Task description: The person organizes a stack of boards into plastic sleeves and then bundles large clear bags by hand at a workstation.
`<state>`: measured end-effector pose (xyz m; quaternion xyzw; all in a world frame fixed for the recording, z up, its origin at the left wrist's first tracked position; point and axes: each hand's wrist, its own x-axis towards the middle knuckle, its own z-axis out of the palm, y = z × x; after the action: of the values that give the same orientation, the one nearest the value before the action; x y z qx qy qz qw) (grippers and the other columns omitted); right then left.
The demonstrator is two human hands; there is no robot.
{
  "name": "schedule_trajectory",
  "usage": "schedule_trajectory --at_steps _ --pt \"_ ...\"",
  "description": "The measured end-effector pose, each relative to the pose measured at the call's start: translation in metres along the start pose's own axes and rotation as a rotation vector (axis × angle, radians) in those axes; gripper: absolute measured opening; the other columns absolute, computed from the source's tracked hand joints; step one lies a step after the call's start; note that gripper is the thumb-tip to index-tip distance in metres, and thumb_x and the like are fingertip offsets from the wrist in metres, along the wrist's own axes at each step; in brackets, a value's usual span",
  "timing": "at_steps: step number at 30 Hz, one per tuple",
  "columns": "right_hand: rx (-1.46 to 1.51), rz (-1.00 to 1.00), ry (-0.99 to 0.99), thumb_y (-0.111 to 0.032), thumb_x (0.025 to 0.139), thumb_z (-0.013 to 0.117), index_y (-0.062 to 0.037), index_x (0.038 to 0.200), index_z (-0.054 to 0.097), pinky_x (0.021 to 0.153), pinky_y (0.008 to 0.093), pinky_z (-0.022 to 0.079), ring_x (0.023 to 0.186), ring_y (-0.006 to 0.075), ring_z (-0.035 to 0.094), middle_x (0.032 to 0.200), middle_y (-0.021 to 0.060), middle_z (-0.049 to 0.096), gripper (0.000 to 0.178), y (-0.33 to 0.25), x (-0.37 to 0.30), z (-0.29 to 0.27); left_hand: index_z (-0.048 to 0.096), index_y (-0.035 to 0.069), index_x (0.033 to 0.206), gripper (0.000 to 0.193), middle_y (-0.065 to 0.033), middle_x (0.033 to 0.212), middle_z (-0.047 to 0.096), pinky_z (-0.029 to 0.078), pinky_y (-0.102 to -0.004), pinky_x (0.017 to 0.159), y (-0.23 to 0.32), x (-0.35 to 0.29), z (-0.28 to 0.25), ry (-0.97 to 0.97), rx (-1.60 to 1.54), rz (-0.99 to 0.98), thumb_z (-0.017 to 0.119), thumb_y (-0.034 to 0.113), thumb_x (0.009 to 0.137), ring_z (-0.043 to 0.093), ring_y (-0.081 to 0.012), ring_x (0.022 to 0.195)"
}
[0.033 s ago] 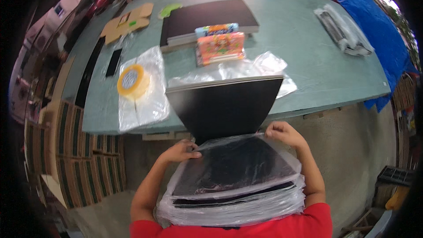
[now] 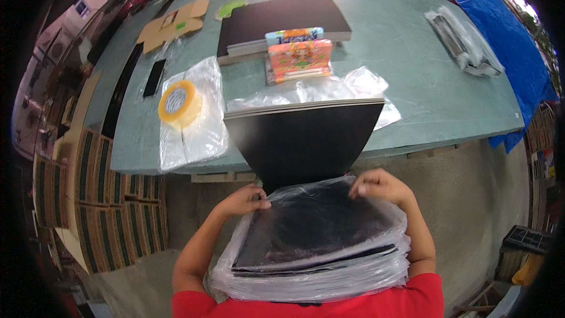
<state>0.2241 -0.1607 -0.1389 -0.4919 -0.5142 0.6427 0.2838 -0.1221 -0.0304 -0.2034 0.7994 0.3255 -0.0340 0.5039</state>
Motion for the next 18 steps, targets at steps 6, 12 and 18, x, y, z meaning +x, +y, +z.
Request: schedule_trajectory --at_steps 6,12,18 --pt "-0.284 -0.133 -0.338 -0.025 0.082 0.051 -0.0061 0.109 0.053 0.090 0.0319 0.034 0.108 0.0253 0.044 0.114 0.0123 0.049 0.033 0.007 0.018 0.033 0.050 0.010 0.093 0.018 0.0012 0.069 0.048 0.040 -0.0235 0.053 -0.034 -0.004 -0.016 -0.133 -0.912 -0.421 0.054 0.022 0.081 0.046 -0.0077 0.064" --pt "-0.307 0.166 0.028 -0.030 0.084 0.046 -0.0071 0.114 0.049 0.093 0.0310 0.031 0.112 0.0248 0.040 0.118 0.0131 0.046 0.037 0.149 0.058 0.002 0.047 0.000 0.105 0.047 -0.0057 0.085 0.056 0.045 -0.0290 0.065 -0.065 0.063 0.050 0.491 -0.911 -0.193 0.069 0.015 0.067 0.056 -0.0193 0.075" --pt "-0.043 -0.162 0.831 -0.020 0.080 0.049 0.0023 0.081 0.058 0.065 0.0299 0.044 0.070 0.0158 0.055 0.073 0.0097 0.060 0.024 0.000 0.019 -0.082 0.054 0.000 0.088 0.024 -0.0059 0.072 0.055 0.042 -0.0254 0.060 -0.139 0.041 0.055 0.592 -0.224 -0.218 0.063 0.013 0.070 0.051 -0.0120 0.065"
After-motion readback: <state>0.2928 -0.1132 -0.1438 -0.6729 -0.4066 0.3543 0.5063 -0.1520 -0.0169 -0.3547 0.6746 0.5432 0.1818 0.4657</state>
